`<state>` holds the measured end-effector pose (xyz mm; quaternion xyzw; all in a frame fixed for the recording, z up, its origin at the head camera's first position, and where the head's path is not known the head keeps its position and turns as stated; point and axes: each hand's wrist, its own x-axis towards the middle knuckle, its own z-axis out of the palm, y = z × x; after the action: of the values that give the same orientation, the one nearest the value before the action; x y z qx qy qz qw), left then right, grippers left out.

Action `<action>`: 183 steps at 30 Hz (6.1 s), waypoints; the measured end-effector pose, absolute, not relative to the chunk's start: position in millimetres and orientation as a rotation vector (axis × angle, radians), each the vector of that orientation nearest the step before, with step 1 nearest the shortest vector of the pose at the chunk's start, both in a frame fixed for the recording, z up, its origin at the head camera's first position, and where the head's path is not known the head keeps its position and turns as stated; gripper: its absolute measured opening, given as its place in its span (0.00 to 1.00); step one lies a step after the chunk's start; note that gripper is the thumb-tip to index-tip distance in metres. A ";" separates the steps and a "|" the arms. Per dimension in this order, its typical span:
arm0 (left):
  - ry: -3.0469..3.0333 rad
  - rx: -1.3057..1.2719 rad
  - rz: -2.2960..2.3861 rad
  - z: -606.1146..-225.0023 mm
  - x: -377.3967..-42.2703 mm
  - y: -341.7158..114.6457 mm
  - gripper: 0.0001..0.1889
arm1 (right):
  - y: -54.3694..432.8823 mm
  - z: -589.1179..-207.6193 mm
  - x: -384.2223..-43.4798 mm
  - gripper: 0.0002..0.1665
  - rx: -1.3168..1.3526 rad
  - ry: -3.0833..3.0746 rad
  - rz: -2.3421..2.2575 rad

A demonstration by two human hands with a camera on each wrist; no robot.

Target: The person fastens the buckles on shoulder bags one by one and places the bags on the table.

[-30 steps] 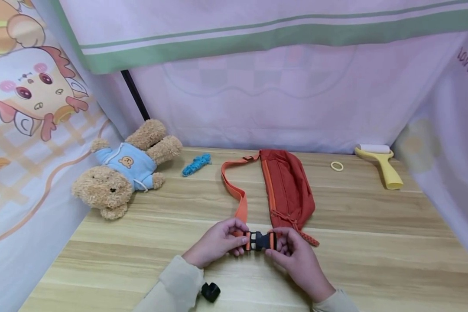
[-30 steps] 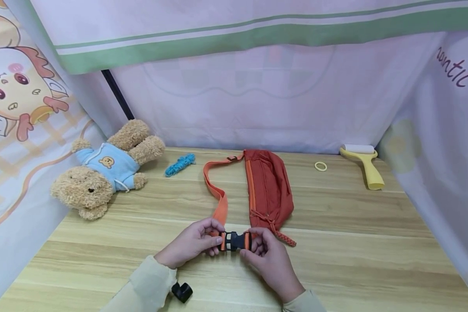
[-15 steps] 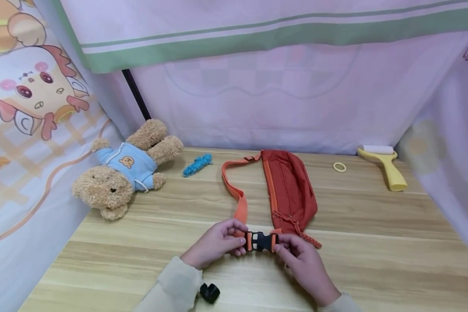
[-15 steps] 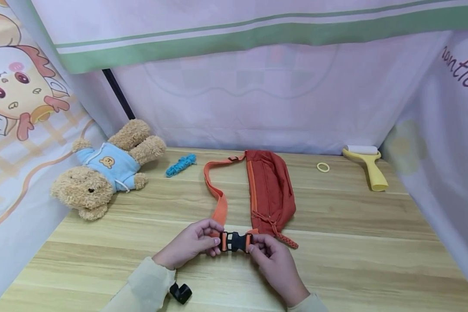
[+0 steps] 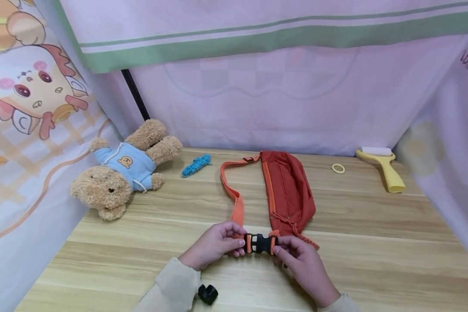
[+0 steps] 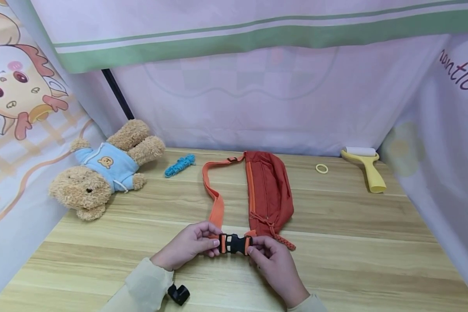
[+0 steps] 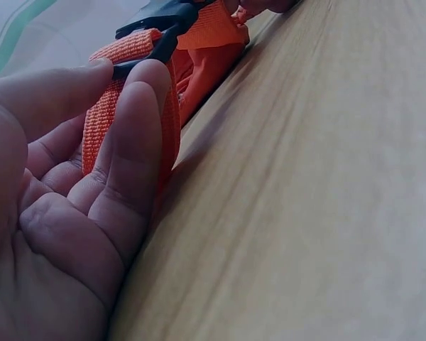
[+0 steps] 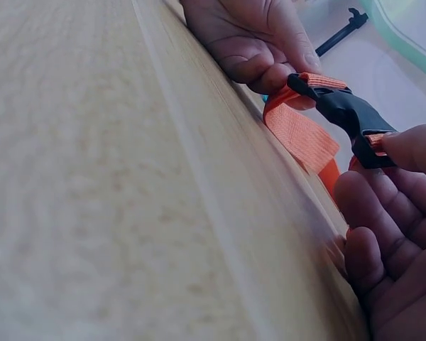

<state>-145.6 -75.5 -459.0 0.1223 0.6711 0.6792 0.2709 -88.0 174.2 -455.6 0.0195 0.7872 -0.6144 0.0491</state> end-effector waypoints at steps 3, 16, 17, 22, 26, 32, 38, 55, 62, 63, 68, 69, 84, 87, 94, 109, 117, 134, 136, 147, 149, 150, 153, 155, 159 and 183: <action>1.809 0.325 1.838 -459.8 -145.7 -75.5 0.10 | 174.4 -456.0 -88.2 0.10 0.059 2.399 -1.871; 1.815 0.320 1.882 -458.7 -143.0 -73.6 0.09 | 174.4 -456.4 -88.6 0.09 0.039 2.383 -1.894; 1.815 0.318 1.885 -458.5 -142.8 -73.6 0.09 | 174.3 -456.3 -88.6 0.09 0.031 2.381 -1.897; 1.812 0.308 1.884 -458.7 -142.4 -73.7 0.09 | 174.6 -456.0 -88.5 0.09 0.045 2.385 -1.882; 1.810 0.312 1.882 -459.2 -142.6 -73.5 0.09 | 175.1 -457.2 -89.0 0.09 0.042 2.395 -1.870; 1.808 0.315 1.876 -460.3 -142.8 -73.4 0.08 | 174.9 -457.7 -89.9 0.10 0.022 2.391 -1.873; 1.801 0.325 1.874 -460.3 -142.8 -73.4 0.07 | 175.4 -457.2 -89.5 0.11 0.024 2.375 -1.884; 1.820 0.339 1.852 -459.8 -142.6 -72.3 0.08 | 175.4 -457.9 -89.0 0.12 -0.010 2.368 -1.899; 1.835 0.354 1.832 -457.8 -141.7 -72.2 0.08 | 175.5 -457.7 -89.5 0.12 -0.008 2.382 -1.883; 1.838 0.355 1.830 -457.3 -141.5 -72.2 0.08 | 175.5 -457.8 -89.6 0.12 -0.008 2.381 -1.882; 1.846 0.358 1.818 -456.6 -140.8 -72.2 0.08 | 175.8 -458.1 -89.8 0.12 -0.003 2.379 -1.870; 1.847 0.360 1.817 -456.6 -140.8 -72.2 0.08 | 175.9 -458.2 -89.7 0.12 -0.008 2.377 -1.872; 1.859 0.377 1.803 -456.5 -140.8 -72.2 0.08 | 177.3 -460.2 -88.9 0.13 -0.060 2.385 -1.884; 1.863 0.379 1.798 -456.7 -141.0 -72.3 0.08 | 177.4 -460.4 -88.8 0.13 -0.074 2.389 -1.883; 1.864 0.387 1.796 -456.6 -141.3 -72.5 0.08 | 177.3 -460.0 -89.4 0.12 -0.062 2.401 -1.854; 1.857 0.381 1.795 -458.4 -142.2 -72.1 0.08 | 177.5 -459.6 -89.3 0.12 -0.061 2.415 -1.836; 1.865 0.382 1.788 -458.3 -142.1 -71.9 0.08 | 178.1 -460.2 -89.6 0.13 -0.063 2.401 -1.850; 1.902 0.379 1.773 -456.7 -142.1 -72.0 0.07 | 174.7 -457.0 -89.7 0.12 -0.024 2.388 -1.855; 1.902 0.382 1.773 -456.5 -142.1 -72.1 0.07 | 174.3 -456.7 -89.8 0.12 -0.025 2.388 -1.852; 1.898 0.388 1.775 -455.5 -141.9 -71.4 0.06 | 174.8 -457.0 -89.9 0.12 -0.038 2.374 -1.855; 1.899 0.389 1.773 -455.9 -141.8 -71.3 0.06 | 174.9 -457.3 -89.9 0.12 -0.038 2.371 -1.857; 1.899 0.390 1.773 -456.1 -141.8 -71.3 0.06 | 174.9 -457.4 -89.9 0.12 -0.038 2.371 -1.857; 1.900 0.390 1.776 -456.8 -142.1 -71.2 0.06 | 175.0 -457.7 -90.1 0.12 -0.039 2.373 -1.855; 1.898 0.389 1.776 -457.2 -142.4 -71.2 0.06 | 174.9 -457.9 -90.3 0.11 -0.038 2.377 -1.853; 1.893 0.387 1.778 -457.5 -142.7 -71.4 0.06 | 174.5 -457.6 -90.4 0.11 -0.036 2.383 -1.844; 1.882 0.389 1.773 -457.8 -144.0 -71.4 0.06 | 174.2 -457.1 -89.5 0.11 -0.058 2.389 -1.833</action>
<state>-144.0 -71.4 -457.8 0.1437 0.6948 0.6548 0.2604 -89.5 174.2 -457.1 -0.0193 0.7915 -0.6074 0.0649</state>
